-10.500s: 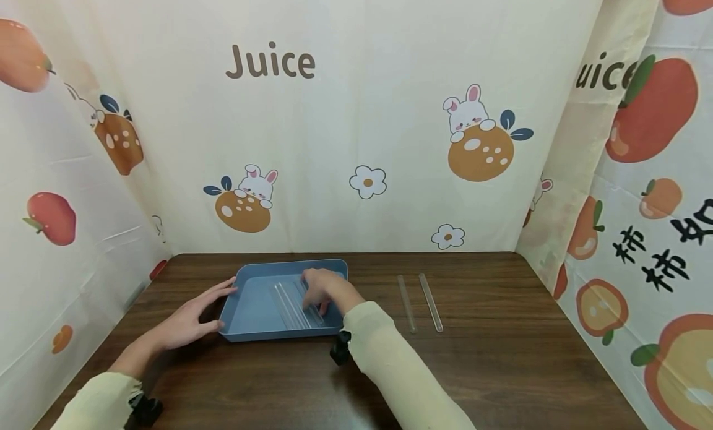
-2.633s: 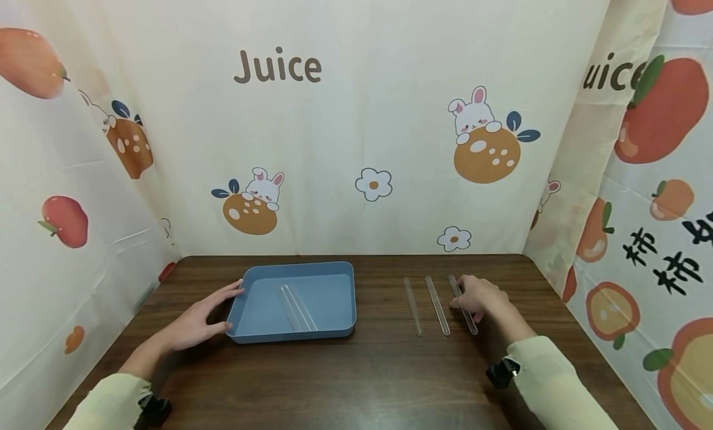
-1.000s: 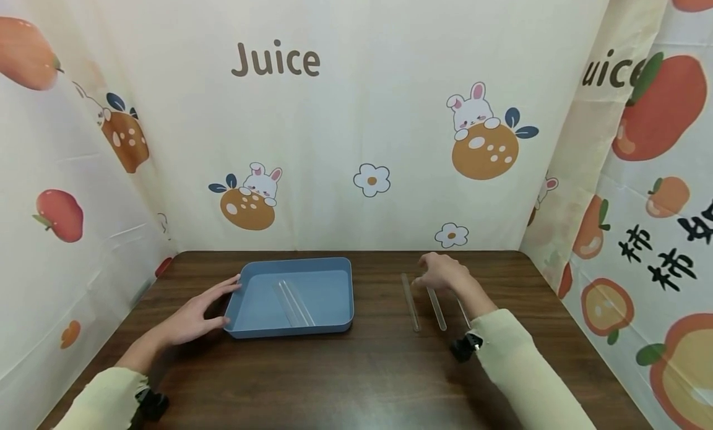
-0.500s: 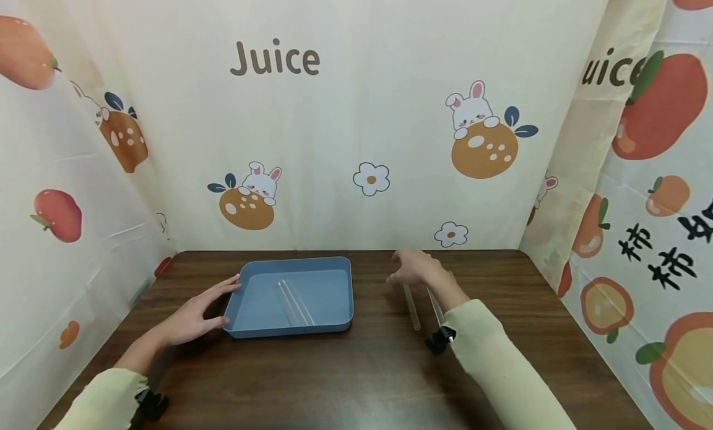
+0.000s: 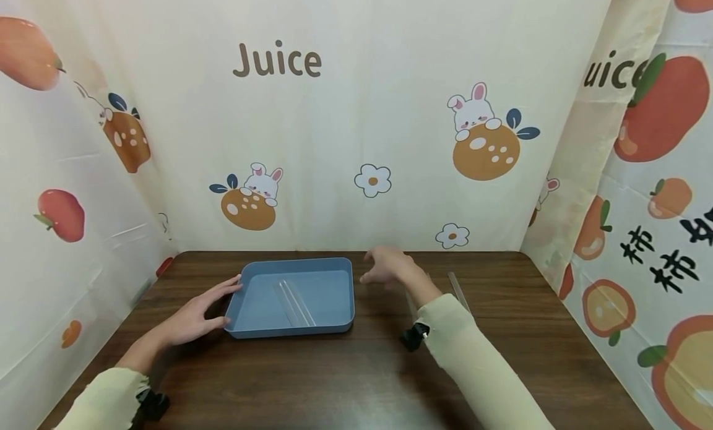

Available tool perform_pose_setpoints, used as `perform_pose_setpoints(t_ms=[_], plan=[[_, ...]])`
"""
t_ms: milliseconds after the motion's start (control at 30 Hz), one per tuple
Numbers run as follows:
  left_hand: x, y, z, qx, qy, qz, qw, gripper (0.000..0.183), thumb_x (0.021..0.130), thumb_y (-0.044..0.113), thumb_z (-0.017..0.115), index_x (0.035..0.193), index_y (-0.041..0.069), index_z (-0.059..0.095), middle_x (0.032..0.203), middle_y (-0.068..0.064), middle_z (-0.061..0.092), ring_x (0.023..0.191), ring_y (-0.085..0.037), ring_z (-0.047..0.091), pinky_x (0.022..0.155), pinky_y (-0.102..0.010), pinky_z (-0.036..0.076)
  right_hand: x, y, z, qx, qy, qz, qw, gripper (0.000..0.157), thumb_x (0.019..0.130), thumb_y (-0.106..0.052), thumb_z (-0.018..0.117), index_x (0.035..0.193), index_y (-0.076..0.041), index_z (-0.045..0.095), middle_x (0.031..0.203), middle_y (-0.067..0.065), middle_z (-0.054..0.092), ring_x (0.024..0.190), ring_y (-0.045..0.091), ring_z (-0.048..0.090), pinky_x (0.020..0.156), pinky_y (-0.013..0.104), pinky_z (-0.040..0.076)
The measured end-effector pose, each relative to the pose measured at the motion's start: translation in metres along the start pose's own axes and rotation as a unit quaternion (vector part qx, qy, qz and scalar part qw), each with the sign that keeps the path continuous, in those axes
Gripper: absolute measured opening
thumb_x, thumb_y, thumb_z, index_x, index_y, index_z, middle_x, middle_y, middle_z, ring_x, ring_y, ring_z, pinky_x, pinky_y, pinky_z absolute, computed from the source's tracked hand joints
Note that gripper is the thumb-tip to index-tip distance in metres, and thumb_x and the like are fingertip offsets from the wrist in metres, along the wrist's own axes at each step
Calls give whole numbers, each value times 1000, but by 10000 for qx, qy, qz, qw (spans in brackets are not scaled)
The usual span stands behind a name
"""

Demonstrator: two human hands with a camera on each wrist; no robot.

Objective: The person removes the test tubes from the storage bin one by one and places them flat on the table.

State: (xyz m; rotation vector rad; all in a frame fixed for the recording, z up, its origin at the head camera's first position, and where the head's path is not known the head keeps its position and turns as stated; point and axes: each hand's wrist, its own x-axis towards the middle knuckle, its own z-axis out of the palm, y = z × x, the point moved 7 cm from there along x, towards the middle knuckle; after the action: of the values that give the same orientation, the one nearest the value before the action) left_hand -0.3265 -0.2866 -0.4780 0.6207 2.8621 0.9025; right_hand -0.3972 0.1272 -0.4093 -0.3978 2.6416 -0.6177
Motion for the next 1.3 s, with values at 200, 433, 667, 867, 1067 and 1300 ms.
perform_pose_setpoints(t_ms=[200, 433, 667, 867, 1067, 1300], plan=[[0, -1, 0, 7, -9, -22, 10000, 75, 103, 25, 73, 171, 9, 46, 187, -22, 30, 168, -59, 33, 122, -90, 35, 5, -21, 8, 177, -101, -15, 9998, 65, 104, -27, 80, 161, -5, 57, 153, 24, 67, 85, 27, 81, 84, 40, 70], [0, 1, -1, 31, -22, -28, 10000, 75, 103, 26, 74, 171, 8, 46, 186, -22, 30, 167, -59, 34, 121, -89, 36, 15, -43, 19, -242, -163, -114, 9995, 65, 104, -31, 82, 160, -9, 59, 130, 15, 73, 62, 15, 70, 68, 32, 65], [0, 0, 0, -17, -35, -45, 10000, 75, 103, 26, 75, 170, 9, 47, 186, -22, 30, 167, -59, 34, 121, -89, 36, 19, -65, 27, -269, -198, -334, 9989, 60, 103, -32, 83, 156, -11, 63, 159, 18, 63, 63, 16, 70, 78, 39, 69], [-1, -1, 1, 13, -11, -16, 10000, 74, 103, 26, 75, 170, 9, 48, 186, -22, 31, 167, -59, 35, 121, -89, 37, 20, -78, 34, -79, -489, -424, 9979, 66, 101, -31, 84, 159, -11, 61, 170, 19, 54, 87, 31, 82, 73, 32, 66], [0, 0, 1, -47, -40, -78, 10000, 75, 103, 26, 75, 170, 10, 47, 187, -22, 30, 167, -60, 33, 121, -90, 36, 26, -89, 40, 127, -948, -712, 9929, 72, 100, -25, 86, 165, -13, 55, 174, 18, 49, 102, 48, 81, 97, 50, 67], [1, -1, 2, -55, -34, -79, 9999, 75, 103, 26, 75, 170, 10, 47, 187, -22, 30, 167, -60, 33, 121, -90, 36, 38, -100, 51, -338, -1065, -850, 9901, 79, 101, -29, 86, 170, -24, 49, 166, 16, 55, 97, 39, 79, 67, 37, 54]])
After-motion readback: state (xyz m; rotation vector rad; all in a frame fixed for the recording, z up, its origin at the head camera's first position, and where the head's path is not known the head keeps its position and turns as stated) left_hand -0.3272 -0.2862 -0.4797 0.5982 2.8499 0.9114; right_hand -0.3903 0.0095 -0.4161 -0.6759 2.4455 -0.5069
